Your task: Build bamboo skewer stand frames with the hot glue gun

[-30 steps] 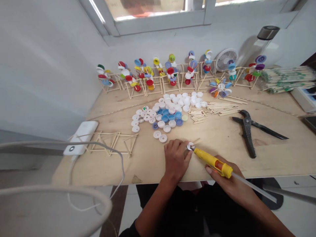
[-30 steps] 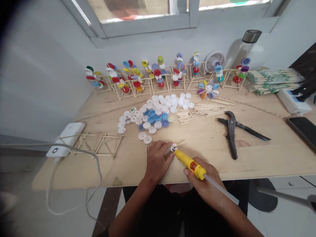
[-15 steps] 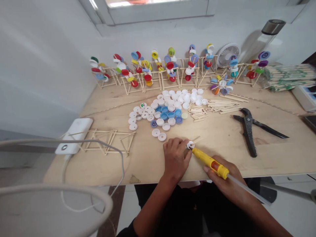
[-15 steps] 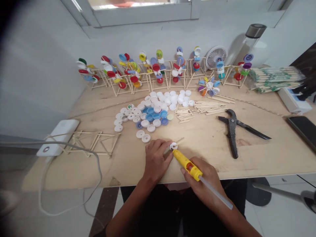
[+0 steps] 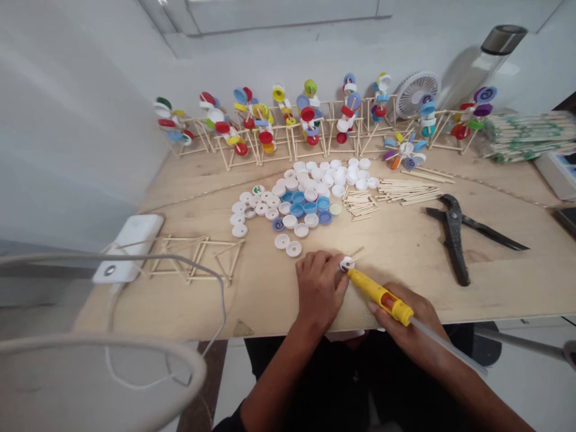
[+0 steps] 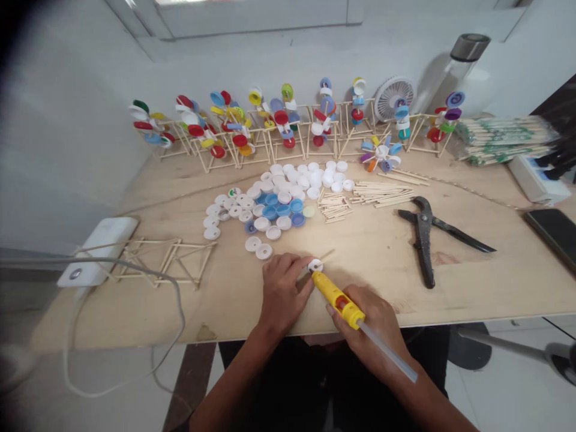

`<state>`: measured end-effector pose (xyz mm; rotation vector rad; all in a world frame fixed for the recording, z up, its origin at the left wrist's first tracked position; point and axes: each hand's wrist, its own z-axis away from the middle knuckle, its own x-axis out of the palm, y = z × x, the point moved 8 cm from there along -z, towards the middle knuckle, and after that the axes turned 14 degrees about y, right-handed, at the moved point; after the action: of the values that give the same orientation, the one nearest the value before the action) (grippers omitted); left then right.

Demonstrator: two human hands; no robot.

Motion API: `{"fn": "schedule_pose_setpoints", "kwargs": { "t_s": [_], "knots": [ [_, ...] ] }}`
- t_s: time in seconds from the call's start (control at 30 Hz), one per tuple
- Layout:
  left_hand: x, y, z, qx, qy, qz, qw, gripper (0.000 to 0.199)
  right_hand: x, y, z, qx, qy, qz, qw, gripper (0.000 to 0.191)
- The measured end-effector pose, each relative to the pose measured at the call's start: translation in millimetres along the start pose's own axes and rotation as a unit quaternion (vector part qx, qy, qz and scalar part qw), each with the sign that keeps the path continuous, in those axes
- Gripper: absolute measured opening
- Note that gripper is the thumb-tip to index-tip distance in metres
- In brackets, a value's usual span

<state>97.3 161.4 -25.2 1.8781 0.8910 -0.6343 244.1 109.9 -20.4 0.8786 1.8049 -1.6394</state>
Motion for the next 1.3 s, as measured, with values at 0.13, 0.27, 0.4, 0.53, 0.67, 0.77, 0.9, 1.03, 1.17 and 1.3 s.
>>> {"fn": "schedule_pose_setpoints", "kwargs": {
  "t_s": [0.13, 0.27, 0.4, 0.53, 0.67, 0.77, 0.9, 1.03, 1.17, 1.3],
  "knots": [
    [-0.1, -0.5, -0.1, -0.004, -0.002, 0.004, 1.0, 0.031, -0.6, -2.2, -0.9, -0.02, 0.015, 0.005, 1.0, 0.022],
    [0.5, -1.3, 0.2, -0.009, -0.007, 0.009, 1.0, 0.029, -1.2, -2.5, -0.7, -0.023, 0.013, 0.006, 1.0, 0.021],
    [1.0, -1.5, 0.6, -0.01, -0.012, 0.012, 1.0, 0.029, -2.0, -2.8, -0.2, -0.021, 0.009, 0.0, 1.0, 0.02],
    [1.3, -1.7, 0.4, -0.012, -0.016, 0.012, 1.0, 0.029, -2.6, -3.0, -0.1, -0.017, 0.008, 0.0, 1.0, 0.021],
    [0.6, -0.8, 0.2, -0.008, -0.015, 0.016, 1.0, 0.028, -2.9, -1.6, 0.1, -0.012, 0.009, 0.007, 1.0, 0.023],
    [-0.5, 0.0, 0.1, -0.007, -0.012, 0.016, 1.0, 0.026, -3.3, -0.9, 0.3, -0.015, 0.015, 0.007, 1.0, 0.023],
    [-0.3, 0.6, 0.0, -0.005, -0.016, 0.015, 1.0, 0.028, -3.0, -2.4, 0.3, -0.027, 0.02, 0.009, 0.999, 0.023],
    [0.2, -0.1, -0.4, -0.003, -0.013, 0.005, 1.0, 0.029, -3.5, -3.5, -0.5, -0.03, 0.026, 0.014, 0.999, 0.021],
    [0.4, 0.3, -0.1, 0.0, -0.012, 0.004, 1.0, 0.029, -5.5, -3.0, -1.0, -0.029, 0.038, 0.024, 0.999, 0.022],
    [0.2, 0.7, -0.1, -0.003, -0.014, 0.009, 1.0, 0.029, -3.9, -4.2, -0.5, -0.037, 0.031, 0.022, 0.999, 0.022]
  ]
}}
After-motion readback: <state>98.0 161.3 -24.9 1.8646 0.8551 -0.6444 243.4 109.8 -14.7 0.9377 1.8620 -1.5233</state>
